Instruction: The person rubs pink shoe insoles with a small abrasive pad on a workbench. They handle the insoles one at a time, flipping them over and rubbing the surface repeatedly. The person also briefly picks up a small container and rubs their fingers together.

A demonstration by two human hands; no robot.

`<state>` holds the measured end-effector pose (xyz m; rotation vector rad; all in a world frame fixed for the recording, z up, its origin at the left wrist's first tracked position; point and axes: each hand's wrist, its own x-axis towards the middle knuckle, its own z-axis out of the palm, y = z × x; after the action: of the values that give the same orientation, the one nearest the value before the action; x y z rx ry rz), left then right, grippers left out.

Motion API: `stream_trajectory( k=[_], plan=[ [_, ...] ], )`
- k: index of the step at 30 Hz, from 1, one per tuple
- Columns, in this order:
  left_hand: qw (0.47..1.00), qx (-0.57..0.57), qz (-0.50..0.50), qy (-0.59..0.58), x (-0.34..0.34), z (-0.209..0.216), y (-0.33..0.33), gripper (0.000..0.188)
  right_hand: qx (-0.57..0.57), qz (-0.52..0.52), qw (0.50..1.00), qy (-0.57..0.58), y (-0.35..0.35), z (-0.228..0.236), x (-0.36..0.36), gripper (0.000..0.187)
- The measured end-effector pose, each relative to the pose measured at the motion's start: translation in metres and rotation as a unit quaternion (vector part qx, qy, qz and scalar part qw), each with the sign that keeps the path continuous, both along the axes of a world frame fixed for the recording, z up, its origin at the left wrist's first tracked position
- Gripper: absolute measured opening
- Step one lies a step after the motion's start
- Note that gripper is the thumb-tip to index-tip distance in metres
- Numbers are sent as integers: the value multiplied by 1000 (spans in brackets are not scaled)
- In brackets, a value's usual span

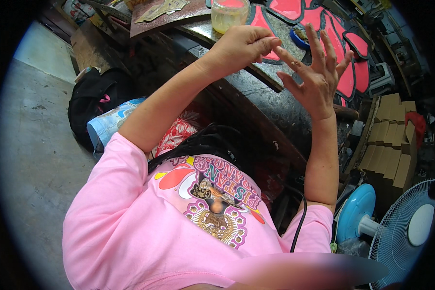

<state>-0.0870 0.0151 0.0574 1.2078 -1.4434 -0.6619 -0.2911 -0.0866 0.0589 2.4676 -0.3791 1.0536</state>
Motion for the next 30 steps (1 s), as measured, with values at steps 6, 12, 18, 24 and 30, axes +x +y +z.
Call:
stream_trajectory(
  k=[6, 12, 18, 24, 30],
  plan=[
    [993, -11, -63, 102, -3, 3, 1, 38, 42, -60, 997, 17, -14, -6, -4, 67],
    [997, -28, 2, -71, -21, -6, -4, 39, 56, 15, 997, -48, -28, -12, -2, 99],
    [941, -35, 61, -330, -44, -13, -8, 34, -6, 61, 997, -54, -26, -11, 1, 115],
    [951, 74, 103, -281, -37, -2, -13, 41, -1, 85, 995, -59, -11, -3, 4, 117],
    [949, -83, -35, -304, -54, -11, 3, 30, -19, 12, 999, -33, -21, -2, 0, 117]
  ],
)
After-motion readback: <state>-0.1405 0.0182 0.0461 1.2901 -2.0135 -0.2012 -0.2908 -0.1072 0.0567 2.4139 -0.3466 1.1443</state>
